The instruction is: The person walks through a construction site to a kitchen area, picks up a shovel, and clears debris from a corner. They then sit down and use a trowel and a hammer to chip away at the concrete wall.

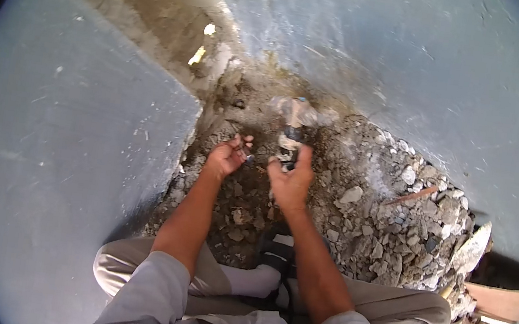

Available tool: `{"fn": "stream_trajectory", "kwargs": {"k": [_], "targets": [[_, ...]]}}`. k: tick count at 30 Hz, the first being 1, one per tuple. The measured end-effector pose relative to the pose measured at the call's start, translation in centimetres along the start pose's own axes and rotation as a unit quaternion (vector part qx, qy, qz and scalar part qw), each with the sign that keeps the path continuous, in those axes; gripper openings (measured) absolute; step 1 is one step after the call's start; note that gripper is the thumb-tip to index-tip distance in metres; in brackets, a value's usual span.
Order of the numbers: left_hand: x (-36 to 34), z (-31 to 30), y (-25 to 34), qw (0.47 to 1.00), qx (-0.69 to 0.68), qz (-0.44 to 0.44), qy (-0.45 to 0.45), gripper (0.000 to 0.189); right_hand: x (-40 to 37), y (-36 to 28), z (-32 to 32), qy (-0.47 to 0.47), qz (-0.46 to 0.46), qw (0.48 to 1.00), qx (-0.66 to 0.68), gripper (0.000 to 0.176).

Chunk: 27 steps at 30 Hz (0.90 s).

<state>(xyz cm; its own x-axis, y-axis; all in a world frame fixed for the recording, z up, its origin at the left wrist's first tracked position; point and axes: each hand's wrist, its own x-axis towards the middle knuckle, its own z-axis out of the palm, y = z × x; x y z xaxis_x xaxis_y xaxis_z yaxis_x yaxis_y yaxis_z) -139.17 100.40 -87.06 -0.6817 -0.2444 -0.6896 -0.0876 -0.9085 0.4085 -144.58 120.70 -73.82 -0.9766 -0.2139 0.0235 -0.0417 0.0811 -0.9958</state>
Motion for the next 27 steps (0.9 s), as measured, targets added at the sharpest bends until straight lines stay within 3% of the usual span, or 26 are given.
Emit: {"fn": "stream_trajectory", "kwargs": {"k": [2, 5, 8, 12, 15, 17, 19, 21, 23, 26, 27], "targets": [[0.2, 0.2, 0.2, 1.000, 0.011, -0.011, 0.007, 0.007, 2.3, -0.9, -0.7, -0.032, -0.001, 0.994, 0.108, 0.036], [0.2, 1.4, -0.5, 0.999, -0.007, -0.017, 0.048, 0.008, 2.5, 0.0, -2.1, -0.066, 0.106, 0.992, 0.031, 0.035], [0.3, 2.2, -0.5, 0.997, -0.049, -0.006, 0.061, 0.008, 2.0, -4.5, -2.0, -0.034, 0.139, 0.987, 0.067, 0.025], [2.1, 3.4, -1.2, 0.980, -0.182, 0.036, 0.075, 0.008, 2.3, -6.9, -1.6, 0.005, -0.035, 0.991, 0.130, 0.022], [3.3, 4.2, -0.6, 0.967, -0.232, 0.054, 0.086, 0.011, 1.7, -10.3, -0.8, 0.046, -0.072, 0.984, 0.156, 0.023], [2.9, 4.6, 0.4, 0.973, -0.206, 0.044, 0.093, 0.011, 1.1, -6.4, -0.3, 0.052, -0.261, 0.960, -0.085, 0.013], [2.7, 4.3, 1.0, 0.980, -0.179, 0.032, 0.081, 0.010, -0.1, -2.1, 1.2, 0.002, -0.241, 0.958, -0.153, 0.011], [4.3, 2.4, -0.1, 0.974, -0.205, 0.039, 0.085, 0.011, -1.7, 1.9, 2.3, -0.093, -0.036, 0.987, -0.126, 0.012], [4.5, 1.7, 0.2, 0.966, -0.238, 0.036, 0.096, 0.012, -2.0, 5.2, 2.4, -0.174, 0.136, 0.960, -0.170, 0.015], [2.7, 2.3, 1.2, 0.966, -0.234, 0.063, 0.088, 0.010, -1.4, -2.8, 1.8, -0.161, 0.051, 0.986, 0.016, 0.018], [3.1, 1.7, 1.1, 0.963, -0.253, 0.059, 0.077, 0.009, -0.9, -6.1, 1.9, -0.117, -0.015, 0.992, 0.046, 0.017]]}}
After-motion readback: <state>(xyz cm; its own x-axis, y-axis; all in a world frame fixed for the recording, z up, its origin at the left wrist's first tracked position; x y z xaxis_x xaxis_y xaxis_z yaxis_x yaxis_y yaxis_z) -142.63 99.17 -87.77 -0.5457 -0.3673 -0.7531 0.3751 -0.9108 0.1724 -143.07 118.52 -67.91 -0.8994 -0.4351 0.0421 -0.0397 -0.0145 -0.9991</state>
